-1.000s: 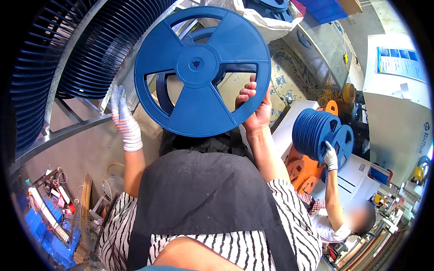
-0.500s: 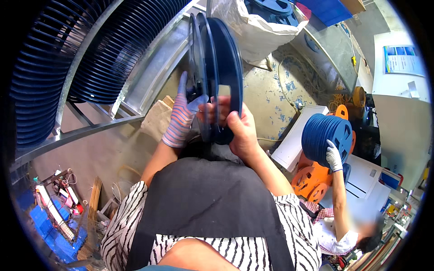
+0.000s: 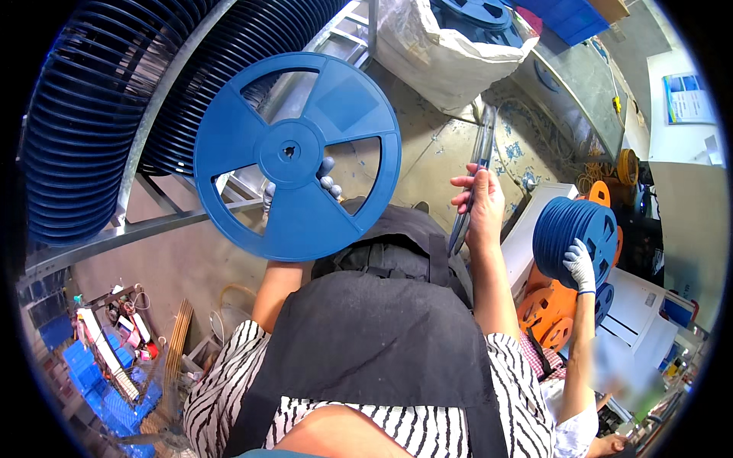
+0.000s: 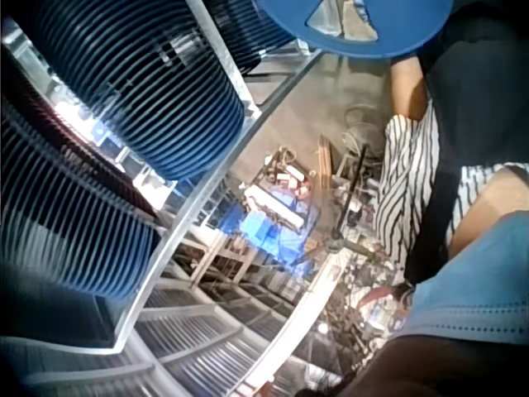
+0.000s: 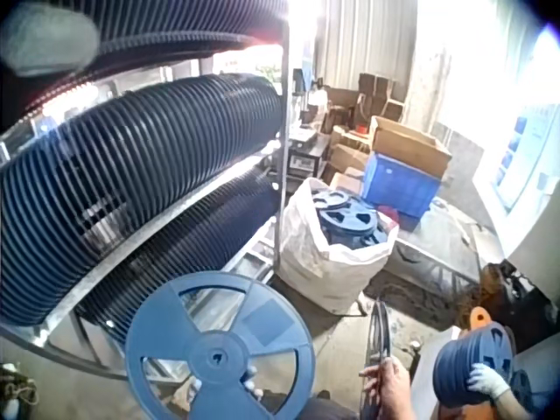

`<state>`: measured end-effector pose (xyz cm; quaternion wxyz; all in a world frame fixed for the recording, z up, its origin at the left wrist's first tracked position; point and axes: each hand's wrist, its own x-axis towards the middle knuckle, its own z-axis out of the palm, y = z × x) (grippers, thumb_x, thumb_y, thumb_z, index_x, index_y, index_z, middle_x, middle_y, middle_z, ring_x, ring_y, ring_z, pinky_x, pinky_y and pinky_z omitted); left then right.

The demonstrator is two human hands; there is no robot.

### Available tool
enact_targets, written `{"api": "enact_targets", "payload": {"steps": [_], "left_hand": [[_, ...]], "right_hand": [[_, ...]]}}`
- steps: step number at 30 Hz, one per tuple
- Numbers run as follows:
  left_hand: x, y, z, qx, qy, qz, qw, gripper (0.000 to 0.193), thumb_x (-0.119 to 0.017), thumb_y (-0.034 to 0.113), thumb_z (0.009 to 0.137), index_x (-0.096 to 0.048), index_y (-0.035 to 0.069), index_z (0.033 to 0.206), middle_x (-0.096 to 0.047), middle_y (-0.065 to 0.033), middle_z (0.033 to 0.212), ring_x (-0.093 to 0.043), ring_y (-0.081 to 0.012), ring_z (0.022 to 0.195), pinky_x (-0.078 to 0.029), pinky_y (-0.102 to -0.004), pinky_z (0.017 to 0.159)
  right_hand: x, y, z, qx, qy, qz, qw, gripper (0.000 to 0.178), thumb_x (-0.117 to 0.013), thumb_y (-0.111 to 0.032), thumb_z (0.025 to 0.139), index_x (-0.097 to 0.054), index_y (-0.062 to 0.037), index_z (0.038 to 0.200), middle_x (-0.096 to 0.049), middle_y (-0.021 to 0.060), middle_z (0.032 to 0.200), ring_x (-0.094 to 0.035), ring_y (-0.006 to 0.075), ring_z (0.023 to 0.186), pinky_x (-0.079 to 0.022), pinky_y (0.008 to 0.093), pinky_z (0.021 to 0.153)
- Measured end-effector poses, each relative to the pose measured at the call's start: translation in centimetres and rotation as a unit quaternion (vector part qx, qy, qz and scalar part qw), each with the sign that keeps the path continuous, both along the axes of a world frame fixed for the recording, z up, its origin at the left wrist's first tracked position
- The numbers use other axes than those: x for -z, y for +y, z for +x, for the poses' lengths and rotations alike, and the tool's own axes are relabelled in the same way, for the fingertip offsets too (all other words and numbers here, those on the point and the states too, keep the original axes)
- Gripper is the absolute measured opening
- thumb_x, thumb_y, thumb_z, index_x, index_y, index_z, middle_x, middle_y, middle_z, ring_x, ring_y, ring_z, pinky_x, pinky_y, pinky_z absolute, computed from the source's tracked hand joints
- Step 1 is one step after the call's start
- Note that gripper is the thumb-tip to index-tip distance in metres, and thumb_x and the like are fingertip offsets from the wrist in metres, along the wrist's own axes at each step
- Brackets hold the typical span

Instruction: The person repeatedly picks up blue plastic spools from a nearby pile and stacks them onto a metal rack. The person handles the spools one at a time, placing them on top of the existing stack.

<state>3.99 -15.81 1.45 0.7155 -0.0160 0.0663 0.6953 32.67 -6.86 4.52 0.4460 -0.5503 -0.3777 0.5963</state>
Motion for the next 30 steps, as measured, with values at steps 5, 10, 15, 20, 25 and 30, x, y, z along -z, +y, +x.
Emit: {"api": "enact_targets", "payload": {"steps": [5, 10, 15, 20, 25, 30], "left_hand": [[0.4, 0.5, -0.8, 0.002, -0.014, 0.009, 1.0, 0.076, -0.071, 0.039, 0.078, -0.039, 0.003, 0.136, -0.049, -0.02, 0.128, -0.057, -0.0306, 0.103, -0.051, -0.043, 0.091], [0.6, 0.4, -1.1, -0.021, -0.03, 0.05, 0.998, 0.068, -0.064, 0.034, 0.083, -0.038, 0.002, 0.137, -0.051, -0.0236, 0.126, -0.059, -0.0313, 0.101, -0.048, -0.0431, 0.094], [1.6, 0.3, -2.0, -0.024, 0.006, 0.045, 0.999, 0.075, -0.068, 0.039, 0.08, -0.036, 0.002, 0.137, -0.047, -0.0215, 0.13, -0.056, -0.0317, 0.105, -0.05, -0.0426, 0.092], [0.1, 0.1, -2.7, -0.055, -0.014, 0.0, 0.998, 0.049, -0.055, 0.029, 0.09, -0.047, 0.0, 0.129, -0.054, -0.0224, 0.122, -0.06, -0.0316, 0.099, -0.052, -0.0429, 0.089], [2.2, -1.0, -3.5, -0.082, 0.03, 0.032, 0.996, 0.058, -0.059, 0.034, 0.088, -0.042, 0.0, 0.132, -0.053, -0.0225, 0.122, -0.06, -0.0318, 0.1, -0.052, -0.0432, 0.088], [4.4, -7.3, -5.5, -0.13, 0.045, -0.152, 0.979, 0.049, -0.055, 0.03, 0.091, -0.045, 0.003, 0.131, -0.058, -0.0151, 0.118, -0.063, -0.0296, 0.096, -0.054, -0.0431, 0.085]], "right_hand": [[0.9, 0.6, 1.1, 0.021, -0.044, 0.0, 0.999, 0.049, -0.045, -0.045, 0.096, -0.051, -0.0002, 0.116, -0.065, 0.0108, 0.088, -0.063, 0.0129, 0.067, -0.049, 0.0218, 0.053], [1.4, 1.2, 1.4, 0.031, -0.027, -0.023, 0.999, 0.052, -0.042, -0.045, 0.098, -0.051, -0.0006, 0.122, -0.063, 0.0082, 0.084, -0.06, 0.0124, 0.065, -0.05, 0.0249, 0.059], [1.4, 1.0, 0.3, 0.036, 0.002, -0.043, 0.998, 0.049, -0.041, -0.043, 0.098, -0.055, -0.0006, 0.12, -0.062, 0.0063, 0.078, -0.057, 0.0119, 0.061, -0.048, 0.0256, 0.059], [1.8, 1.3, 0.2, 0.024, 0.029, -0.053, 0.998, 0.049, -0.043, -0.043, 0.098, -0.052, -0.002, 0.124, -0.059, 0.0051, 0.078, -0.055, 0.0128, 0.066, -0.047, 0.0257, 0.063], [2.4, 1.9, 0.1, 0.018, 0.017, -0.061, 0.998, 0.05, -0.046, -0.045, 0.096, -0.053, -0.0034, 0.123, -0.06, 0.0045, 0.077, -0.056, 0.0131, 0.065, -0.047, 0.0254, 0.062], [2.9, 2.8, -0.9, 0.008, 0.047, -0.077, 0.996, 0.048, -0.046, -0.042, 0.097, -0.053, -0.0024, 0.124, -0.059, 0.0052, 0.077, -0.055, 0.0138, 0.064, -0.046, 0.0254, 0.06]]}}
